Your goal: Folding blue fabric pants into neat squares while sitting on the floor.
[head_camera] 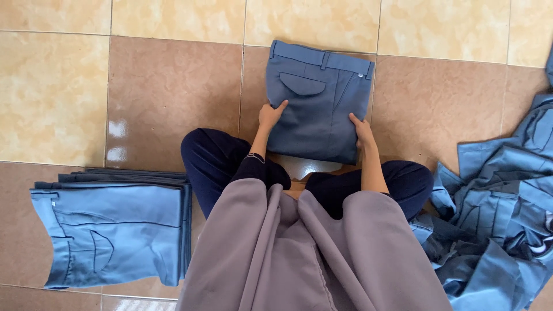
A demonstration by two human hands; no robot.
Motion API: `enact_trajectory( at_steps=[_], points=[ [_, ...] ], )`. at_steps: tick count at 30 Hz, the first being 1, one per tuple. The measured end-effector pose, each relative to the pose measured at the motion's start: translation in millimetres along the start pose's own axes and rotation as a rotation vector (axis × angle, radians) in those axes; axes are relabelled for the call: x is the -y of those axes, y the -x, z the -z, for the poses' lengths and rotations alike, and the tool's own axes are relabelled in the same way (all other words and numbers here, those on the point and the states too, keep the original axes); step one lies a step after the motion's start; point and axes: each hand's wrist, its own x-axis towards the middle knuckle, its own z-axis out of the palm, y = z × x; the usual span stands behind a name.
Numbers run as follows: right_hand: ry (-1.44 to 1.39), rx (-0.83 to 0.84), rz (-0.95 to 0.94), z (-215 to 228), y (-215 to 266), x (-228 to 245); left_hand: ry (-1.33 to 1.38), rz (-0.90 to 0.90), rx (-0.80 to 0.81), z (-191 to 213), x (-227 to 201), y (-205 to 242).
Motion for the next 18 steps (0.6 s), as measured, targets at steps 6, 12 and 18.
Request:
enact_trajectory(
  at_steps=[6,12,18],
  points=[
    [-0.004,-0.116,0.138,16,-54,-38,0.284,0.069,-0.011,15,-34,38],
    [0.066,-0.152,0.235,-3,-14,13,0.339,-0.015,-0.120,17,-55,48],
    [0.021,-0.146,0.408,-30,31,65,0.332,-0.162,-0.253,53,-99,58]
  ],
)
